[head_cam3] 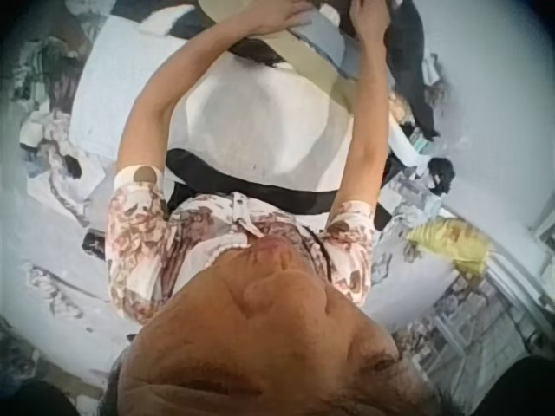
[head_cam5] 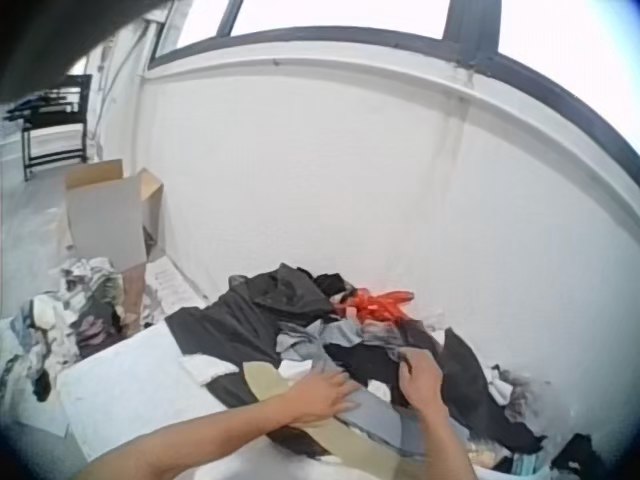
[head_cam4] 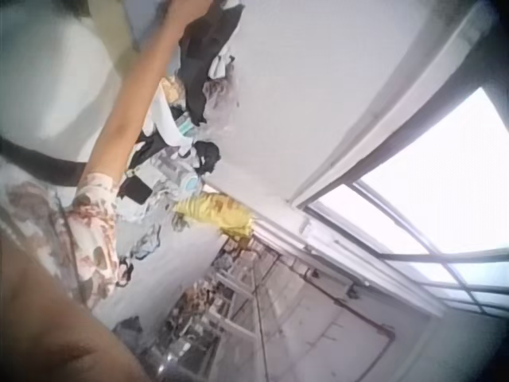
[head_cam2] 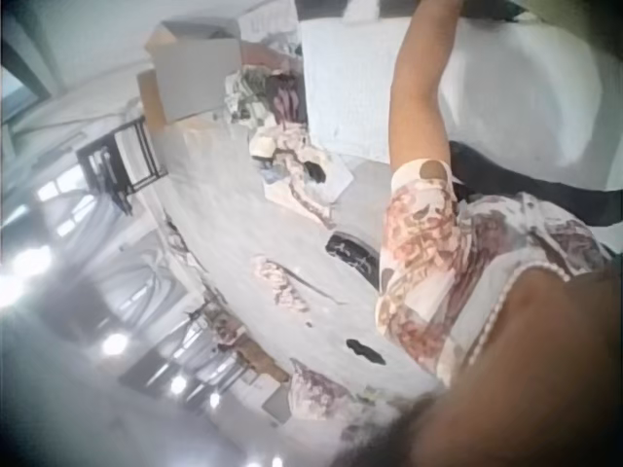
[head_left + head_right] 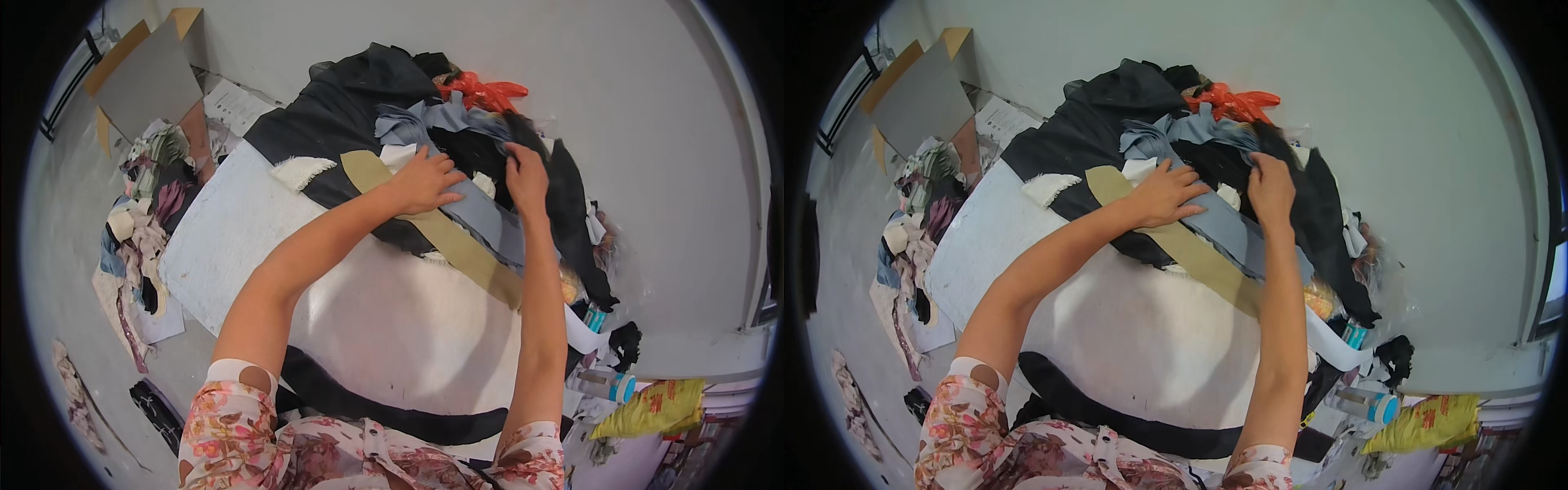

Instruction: The person arranges several black fabric strips on a white table surface. They smooth and reposition the strips repeatedly, occasionally lifting and folding them to adjust placement. The workspace contains additional fabric scraps and tools nearby.

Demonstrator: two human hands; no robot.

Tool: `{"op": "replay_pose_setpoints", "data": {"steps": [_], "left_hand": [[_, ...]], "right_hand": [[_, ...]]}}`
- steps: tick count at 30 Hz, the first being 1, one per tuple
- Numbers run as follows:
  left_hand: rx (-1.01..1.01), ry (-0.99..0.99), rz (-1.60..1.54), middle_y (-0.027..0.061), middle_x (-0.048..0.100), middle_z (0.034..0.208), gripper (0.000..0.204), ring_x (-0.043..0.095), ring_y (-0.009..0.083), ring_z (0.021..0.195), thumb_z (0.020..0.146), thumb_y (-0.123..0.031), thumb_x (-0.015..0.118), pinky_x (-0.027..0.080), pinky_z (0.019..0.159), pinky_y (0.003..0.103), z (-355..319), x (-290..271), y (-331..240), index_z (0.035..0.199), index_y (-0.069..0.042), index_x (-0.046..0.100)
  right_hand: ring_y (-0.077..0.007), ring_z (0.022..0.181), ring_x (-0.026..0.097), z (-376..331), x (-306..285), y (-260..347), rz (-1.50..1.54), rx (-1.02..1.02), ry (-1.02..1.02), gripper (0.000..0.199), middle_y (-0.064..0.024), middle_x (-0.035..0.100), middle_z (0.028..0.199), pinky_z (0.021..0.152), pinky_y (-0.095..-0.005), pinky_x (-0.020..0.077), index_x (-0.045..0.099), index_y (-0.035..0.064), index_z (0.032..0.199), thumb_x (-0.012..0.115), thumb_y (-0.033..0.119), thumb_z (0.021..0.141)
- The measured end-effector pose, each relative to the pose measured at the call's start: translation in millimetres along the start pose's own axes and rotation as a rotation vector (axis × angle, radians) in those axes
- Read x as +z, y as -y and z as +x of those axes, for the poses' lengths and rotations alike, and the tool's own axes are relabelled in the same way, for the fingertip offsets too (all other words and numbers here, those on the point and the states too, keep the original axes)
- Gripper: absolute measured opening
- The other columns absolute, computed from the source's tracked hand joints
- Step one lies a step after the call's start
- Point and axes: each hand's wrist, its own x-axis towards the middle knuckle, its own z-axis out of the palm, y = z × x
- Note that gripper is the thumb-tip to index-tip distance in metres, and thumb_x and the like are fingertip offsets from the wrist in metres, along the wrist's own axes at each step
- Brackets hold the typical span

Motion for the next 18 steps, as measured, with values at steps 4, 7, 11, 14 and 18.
{"op": "replay_pose_setpoints", "data": {"steps": [4, 7, 11, 14, 18], "left_hand": [[0.038, -0.149, -0.024, 0.0161, 0.057, 0.131, 0.047, 0.049, 0.0308, 0.125, 0.095, -0.046, 0.054, 0.034, 0.103, 0.052, -15.4, 18.1, 4.1, 0.130, -0.013, 0.060], [0.064, -0.186, -0.022, 0.0164, 0.058, 0.129, 0.046, 0.050, 0.0309, 0.123, 0.094, -0.045, 0.056, 0.035, 0.102, 0.050, -14.2, 18.3, 8.7, 0.127, -0.013, 0.062], [0.070, -0.255, -0.042, 0.0162, 0.059, 0.127, 0.043, 0.053, 0.0304, 0.120, 0.092, -0.043, 0.060, 0.037, 0.099, 0.047, -17.3, 22.2, 9.5, 0.123, -0.013, 0.065], [0.068, -0.265, -0.051, 0.0159, 0.060, 0.125, 0.042, 0.055, 0.0296, 0.116, 0.091, -0.043, 0.062, 0.038, 0.097, 0.045, -16.9, 21.3, 7.0, 0.120, -0.013, 0.066], [0.086, -0.300, -0.074, 0.0160, 0.061, 0.124, 0.042, 0.055, 0.0288, 0.116, 0.090, -0.043, 0.062, 0.038, 0.095, 0.043, -15.1, 23.0, 8.9, 0.120, -0.013, 0.066]], "right_hand": [[-0.0291, 0.104, 0.062, 1.7, -1.2, -13.6, -0.067, 0.047, 0.007, 0.029, -0.0095, 0.068, 0.109, 0.089, -0.0401, 0.0501, 0.068, 0.0115, 0.116, 0.060, 0.014, 0.089], [-0.0286, 0.102, 0.063, 7.4, -1.0, -10.1, -0.094, 0.098, 0.072, 0.029, -0.0098, 0.068, 0.106, 0.088, -0.0399, 0.0504, 0.068, 0.0120, 0.117, 0.062, 0.017, 0.089], [-0.0283, 0.099, 0.063, 14.3, -3.7, 21.5, -0.079, -0.012, -0.018, 0.035, -0.0099, 0.068, 0.102, 0.087, -0.0402, 0.0504, 0.068, 0.0098, 0.115, 0.071, 0.026, 0.083], [-0.0291, 0.100, 0.063, 12.5, 8.7, 36.1, -0.255, -0.172, -0.010, 0.042, -0.0087, 0.067, 0.103, 0.086, -0.0395, 0.0508, 0.068, 0.0104, 0.113, 0.078, 0.030, 0.078], [-0.0327, 0.103, 0.064, 27.3, 17.6, 14.6, -0.231, -0.003, 0.077, 0.041, -0.0130, 0.069, 0.106, 0.087, -0.0423, 0.0514, 0.070, 0.0091, 0.112, 0.074, 0.032, 0.079]]}}
